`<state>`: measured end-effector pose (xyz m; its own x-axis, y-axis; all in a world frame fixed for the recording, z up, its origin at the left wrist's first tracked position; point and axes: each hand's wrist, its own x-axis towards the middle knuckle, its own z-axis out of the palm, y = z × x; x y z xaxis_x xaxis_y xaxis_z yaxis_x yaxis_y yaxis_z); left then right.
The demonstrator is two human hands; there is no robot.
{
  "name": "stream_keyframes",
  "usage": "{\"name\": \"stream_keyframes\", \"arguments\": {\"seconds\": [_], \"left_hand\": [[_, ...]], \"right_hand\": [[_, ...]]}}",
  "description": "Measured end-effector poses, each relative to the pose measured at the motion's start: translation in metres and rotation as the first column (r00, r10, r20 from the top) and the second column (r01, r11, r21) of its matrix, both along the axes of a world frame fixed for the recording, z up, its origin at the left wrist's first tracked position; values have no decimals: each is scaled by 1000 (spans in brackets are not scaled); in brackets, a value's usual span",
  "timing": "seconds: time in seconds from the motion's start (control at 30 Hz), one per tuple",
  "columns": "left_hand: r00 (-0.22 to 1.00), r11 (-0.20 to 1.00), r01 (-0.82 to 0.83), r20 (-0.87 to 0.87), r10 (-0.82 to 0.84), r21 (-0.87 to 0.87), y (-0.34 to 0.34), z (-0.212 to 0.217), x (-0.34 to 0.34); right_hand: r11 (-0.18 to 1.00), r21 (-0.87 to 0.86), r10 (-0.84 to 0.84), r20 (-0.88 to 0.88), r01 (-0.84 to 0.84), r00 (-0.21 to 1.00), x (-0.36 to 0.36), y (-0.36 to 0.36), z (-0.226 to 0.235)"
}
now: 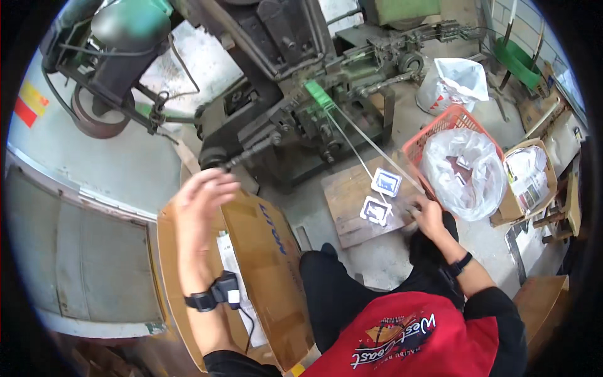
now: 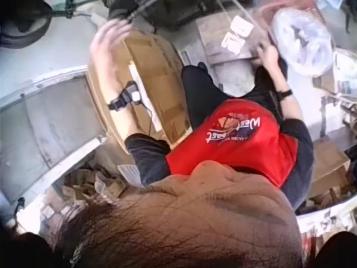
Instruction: The person sits on the floor and uses a machine to apply green tape to small plastic containers, placing the finished units into a cardboard box. Later, the person moves to a table and fills small plastic containers with yellow shredded material, placing them into another box.
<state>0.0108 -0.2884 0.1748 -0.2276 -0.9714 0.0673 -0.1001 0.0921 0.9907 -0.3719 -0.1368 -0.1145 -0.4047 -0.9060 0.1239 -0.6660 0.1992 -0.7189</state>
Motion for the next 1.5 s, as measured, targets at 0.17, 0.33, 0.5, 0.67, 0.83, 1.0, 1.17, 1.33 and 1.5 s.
{"name": "stream_keyframes", "arguments": {"seconds": [0.17,0.33,0.5,0.67,0.83,1.0,1.17,1.33,1.5], "left_hand": [[900,888,426,13,-435,172,12,-33,-143],[845,858,490,-327,-424,154,39,-123,-240],[781,959,118,-620,71,259,43,-156,-229],[696,877,-71,-606,384,475,37,-218,-165],[682,839,95,-649,337,536,43,-259,-124],[701,770,71,-581,414,634,40,-270,-126],[695,732,27,-539,475,680,38,-272,-120],[705,736,139,-587,397,663,37,-300,-121],[732,679,218,-578,360,700,39,-309,-124]], "right_hand": [[878,-164,-204,721,450,662,-58,6,51],[947,-322,241,712,1,660,-30,-27,137],[865,-121,495,358,-487,792,-14,-90,179],[804,21,518,-517,-595,682,-5,-205,188],[836,162,418,-807,-525,417,29,-296,163],[837,217,393,-876,-502,278,33,-333,141],[788,78,345,-877,-611,333,8,-308,127],[872,173,354,-869,-457,346,-34,-284,107],[846,77,359,-814,-528,457,-5,-294,129]]}}
